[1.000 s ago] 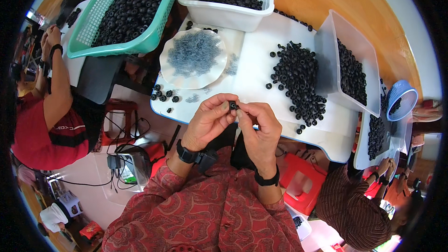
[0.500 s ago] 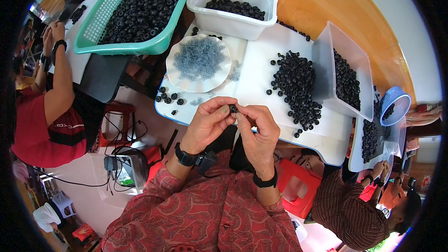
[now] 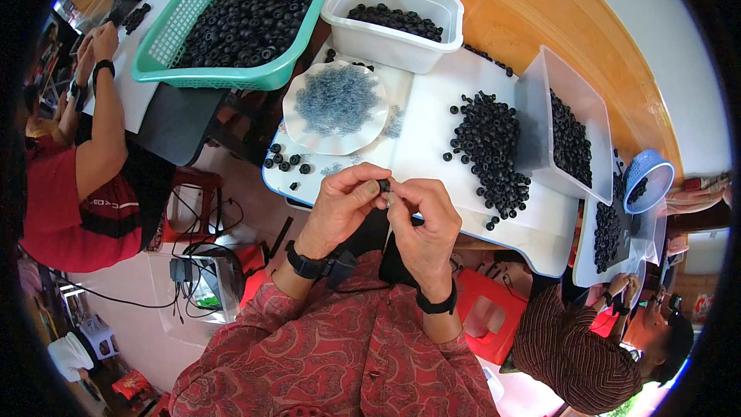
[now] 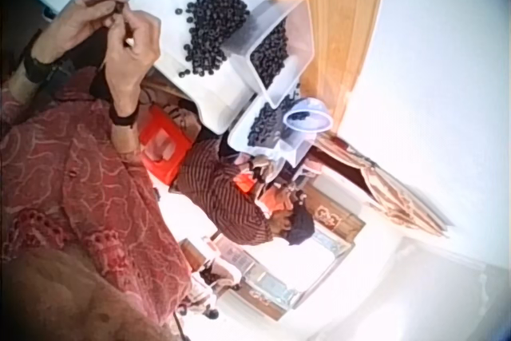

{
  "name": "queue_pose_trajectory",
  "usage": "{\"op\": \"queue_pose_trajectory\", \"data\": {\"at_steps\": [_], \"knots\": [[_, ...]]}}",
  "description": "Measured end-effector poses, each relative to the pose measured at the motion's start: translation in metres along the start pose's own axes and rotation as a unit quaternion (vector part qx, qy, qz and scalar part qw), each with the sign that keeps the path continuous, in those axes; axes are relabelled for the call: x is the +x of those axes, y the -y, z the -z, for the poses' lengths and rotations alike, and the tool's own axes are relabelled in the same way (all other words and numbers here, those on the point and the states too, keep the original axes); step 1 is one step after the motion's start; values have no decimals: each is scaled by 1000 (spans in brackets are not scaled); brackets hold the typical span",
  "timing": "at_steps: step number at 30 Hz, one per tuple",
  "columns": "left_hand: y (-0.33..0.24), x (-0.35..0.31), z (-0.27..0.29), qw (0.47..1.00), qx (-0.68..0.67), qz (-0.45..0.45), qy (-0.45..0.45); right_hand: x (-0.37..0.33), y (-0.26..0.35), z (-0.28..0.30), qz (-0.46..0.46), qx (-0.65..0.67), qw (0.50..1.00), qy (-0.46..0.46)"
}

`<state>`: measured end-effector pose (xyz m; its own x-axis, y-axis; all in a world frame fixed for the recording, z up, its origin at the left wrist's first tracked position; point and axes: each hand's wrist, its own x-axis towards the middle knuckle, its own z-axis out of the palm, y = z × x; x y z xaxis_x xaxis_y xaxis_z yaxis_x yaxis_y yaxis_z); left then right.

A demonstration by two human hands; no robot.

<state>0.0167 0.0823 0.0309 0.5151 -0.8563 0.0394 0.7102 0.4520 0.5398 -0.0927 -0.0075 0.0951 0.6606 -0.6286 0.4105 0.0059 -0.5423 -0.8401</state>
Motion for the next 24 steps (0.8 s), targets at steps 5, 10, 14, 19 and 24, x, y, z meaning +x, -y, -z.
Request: {"op": "queue_pose_trajectory", "data": {"at_steps": [5, 10, 14, 19, 24], "knots": [[-6, -3, 0, 999, 48, -12, -8, 0, 4, -2, 9, -14, 1000, 9], [-4, -3, 7, 997, 77, -14, -15, 0, 2, -2, 12, -17, 1000, 14], [-3, -3, 13, 989, 144, -11, -23, -1, -6, -1, 17, -24, 999, 24], [-4, 1, 10, 975, 218, -2, -42, -1, -18, -1, -10, -25, 999, 25], [1, 9, 13, 972, 227, 10, -52, -1, -29, 1, -46, -14, 998, 28]]}}
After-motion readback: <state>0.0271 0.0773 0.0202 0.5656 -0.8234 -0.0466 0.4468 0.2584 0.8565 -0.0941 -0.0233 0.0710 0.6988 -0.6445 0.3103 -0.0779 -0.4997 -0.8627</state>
